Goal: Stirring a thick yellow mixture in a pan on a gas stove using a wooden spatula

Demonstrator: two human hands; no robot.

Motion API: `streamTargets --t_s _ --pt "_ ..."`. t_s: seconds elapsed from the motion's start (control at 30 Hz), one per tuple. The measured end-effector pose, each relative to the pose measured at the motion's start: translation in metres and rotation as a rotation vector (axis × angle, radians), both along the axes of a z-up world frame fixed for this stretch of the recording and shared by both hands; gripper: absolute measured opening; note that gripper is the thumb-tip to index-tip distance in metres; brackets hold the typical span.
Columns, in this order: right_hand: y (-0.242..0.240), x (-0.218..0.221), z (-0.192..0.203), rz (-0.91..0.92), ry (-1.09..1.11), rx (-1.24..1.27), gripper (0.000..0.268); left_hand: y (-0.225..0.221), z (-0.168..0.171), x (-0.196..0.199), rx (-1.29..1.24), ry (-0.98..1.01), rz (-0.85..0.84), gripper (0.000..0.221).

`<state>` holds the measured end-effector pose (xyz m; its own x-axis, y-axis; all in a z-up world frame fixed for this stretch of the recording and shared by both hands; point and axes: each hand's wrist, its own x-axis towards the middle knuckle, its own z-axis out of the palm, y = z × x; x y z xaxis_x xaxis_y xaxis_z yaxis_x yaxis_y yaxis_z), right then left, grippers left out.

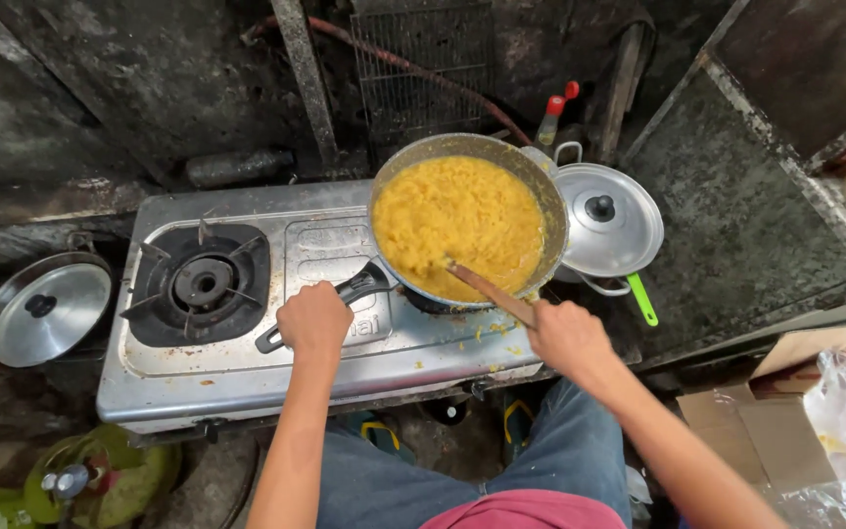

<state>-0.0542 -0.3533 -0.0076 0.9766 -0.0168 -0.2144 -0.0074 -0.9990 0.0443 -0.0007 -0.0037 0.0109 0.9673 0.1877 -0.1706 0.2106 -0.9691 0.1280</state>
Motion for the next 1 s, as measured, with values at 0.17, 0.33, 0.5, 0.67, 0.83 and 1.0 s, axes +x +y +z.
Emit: streamTargets --t_s 0.17,0.33,0.5,0.67,0.83,1.0 --pt "0.033 -0.004 -0.003 -0.171 0.094 0.193 0.042 -0.002 0.004 0.000 0.019 0.013 0.002 0.017" --pt "0.045 -0.004 0.034 -0.272 0.205 0.437 0.041 -0.003 0.002 0.000 0.011 0.017 0.004 0.016" --pt "0.027 0.004 0.011 -0.363 0.304 0.809 0.045 -0.003 0.004 0.001 -0.002 0.002 0.017 0.014" --pt "0.018 -0.007 0.025 -0.553 0.504 1.338 0.032 -0.003 0.001 0.000 0.011 -0.002 0.021 0.013" --pt "-0.016 -0.014 0.068 -0.549 0.509 1.358 0.030 -0.004 0.002 -0.001 0.007 -0.015 0.020 0.014" --pt "-0.069 0.004 0.132 -0.236 0.268 0.114 0.048 0.002 -0.023 0.010 0.090 0.140 0.050 0.013"
